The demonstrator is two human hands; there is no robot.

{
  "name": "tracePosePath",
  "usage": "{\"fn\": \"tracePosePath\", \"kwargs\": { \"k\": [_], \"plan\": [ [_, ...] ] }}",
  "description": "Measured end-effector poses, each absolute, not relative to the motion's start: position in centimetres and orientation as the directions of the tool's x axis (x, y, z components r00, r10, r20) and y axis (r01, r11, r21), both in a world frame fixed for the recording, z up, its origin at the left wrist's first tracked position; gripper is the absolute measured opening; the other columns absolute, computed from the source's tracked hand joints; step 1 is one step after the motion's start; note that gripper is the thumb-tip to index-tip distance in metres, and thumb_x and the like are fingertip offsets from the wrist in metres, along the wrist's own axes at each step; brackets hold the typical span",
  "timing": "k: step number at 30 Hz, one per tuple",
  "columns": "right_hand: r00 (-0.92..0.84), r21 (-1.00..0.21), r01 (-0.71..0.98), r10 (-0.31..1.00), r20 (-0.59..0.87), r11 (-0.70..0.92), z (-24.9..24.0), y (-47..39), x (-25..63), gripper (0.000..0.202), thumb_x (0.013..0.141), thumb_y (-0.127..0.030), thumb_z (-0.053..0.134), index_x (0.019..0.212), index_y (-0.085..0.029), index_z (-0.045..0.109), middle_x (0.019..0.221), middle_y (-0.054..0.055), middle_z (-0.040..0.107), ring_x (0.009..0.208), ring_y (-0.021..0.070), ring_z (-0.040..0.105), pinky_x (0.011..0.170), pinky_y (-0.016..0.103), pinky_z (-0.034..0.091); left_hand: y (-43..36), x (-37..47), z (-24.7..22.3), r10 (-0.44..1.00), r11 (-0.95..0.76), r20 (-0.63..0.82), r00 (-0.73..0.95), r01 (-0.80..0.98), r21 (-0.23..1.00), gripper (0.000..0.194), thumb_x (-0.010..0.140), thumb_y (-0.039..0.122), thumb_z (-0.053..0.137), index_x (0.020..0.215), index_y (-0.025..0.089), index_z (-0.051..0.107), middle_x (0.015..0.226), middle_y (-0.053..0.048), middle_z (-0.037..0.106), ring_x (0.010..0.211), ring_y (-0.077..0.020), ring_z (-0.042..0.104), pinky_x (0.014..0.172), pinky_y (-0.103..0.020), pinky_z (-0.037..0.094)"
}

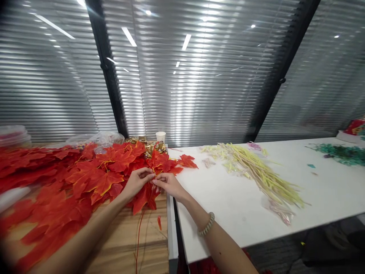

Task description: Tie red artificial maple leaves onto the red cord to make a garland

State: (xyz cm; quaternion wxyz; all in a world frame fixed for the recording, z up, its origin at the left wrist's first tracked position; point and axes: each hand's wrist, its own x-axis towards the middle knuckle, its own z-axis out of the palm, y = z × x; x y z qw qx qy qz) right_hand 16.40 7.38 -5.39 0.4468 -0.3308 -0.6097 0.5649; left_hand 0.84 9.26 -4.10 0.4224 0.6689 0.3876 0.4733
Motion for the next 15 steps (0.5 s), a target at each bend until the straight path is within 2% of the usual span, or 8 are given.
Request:
{"fn": "tracePosePath", "kwargs": {
  "k": [2, 5, 9, 11, 15],
  "plan": [
    [-0.381, -0.984, -0.110, 0.908, 0.175, 0.143, -5.38, 7.37, 16.36, 0.031, 0.068, -0.043, 0.065, 0.073, -0.013, 0.060, 0.060, 0.000, 0.058, 0.050, 0.0094, 0.053, 0.050, 0.023, 0.044, 9.13, 0.84, -4.01, 0.915, -0.341, 0.300, 0.270, 0.120, 0.932, 0.020, 0.067, 0.032, 0.064, 0.072, 0.013, 0.062, 0.070, -0.003, 0.064, 0.066, -0.0158, 0.059, 0.063, -0.025, 0.047],
    [-0.371, -0.983, -0.123, 0.912, 0.173, 0.137, -5.19, 7.33, 16.39, 0.031, 0.068, -0.044, 0.064, 0.073, -0.014, 0.060, 0.058, -0.001, 0.058, 0.049, 0.0094, 0.052, 0.050, 0.023, 0.043, 8.99, 0.91, -3.94, 0.908, -0.363, 0.315, 0.276, 0.146, 0.920, 0.022, 0.069, 0.034, 0.063, 0.077, 0.014, 0.065, 0.078, -0.005, 0.066, 0.075, -0.0183, 0.060, 0.073, -0.028, 0.047],
    [-0.285, -0.974, -0.173, 0.939, 0.190, 0.144, -4.73, 7.41, 16.61, 0.028, 0.067, -0.041, 0.066, 0.075, -0.015, 0.061, 0.059, -0.002, 0.058, 0.050, 0.0093, 0.052, 0.052, 0.022, 0.042, 9.00, 1.03, -3.88, 0.920, -0.367, 0.332, 0.210, 0.161, 0.916, 0.029, 0.072, 0.039, 0.060, 0.089, 0.015, 0.065, 0.094, -0.008, 0.066, 0.089, -0.0204, 0.059, 0.083, -0.031, 0.044],
    [-0.223, -0.965, -0.220, 0.956, 0.190, 0.141, -4.62, 7.57, 16.75, 0.027, 0.066, -0.039, 0.067, 0.074, -0.015, 0.060, 0.061, -0.001, 0.058, 0.051, 0.0087, 0.052, 0.052, 0.022, 0.042, 9.11, 1.00, -3.84, 0.934, -0.345, 0.326, 0.146, 0.128, 0.930, 0.034, 0.073, 0.042, 0.058, 0.094, 0.015, 0.063, 0.098, -0.008, 0.065, 0.092, -0.0201, 0.058, 0.084, -0.030, 0.043],
    [-0.104, -0.926, -0.359, 0.981, 0.163, 0.116, -4.74, 8.01, 17.01, 0.026, 0.063, -0.037, 0.070, 0.072, -0.015, 0.059, 0.065, -0.001, 0.059, 0.052, 0.0081, 0.052, 0.051, 0.021, 0.042, 9.43, 0.83, -3.84, 0.954, -0.298, 0.297, 0.051, 0.020, 0.954, 0.041, 0.076, 0.049, 0.052, 0.097, 0.015, 0.060, 0.093, -0.007, 0.065, 0.089, -0.0187, 0.058, 0.078, -0.027, 0.045]
  ]
}}
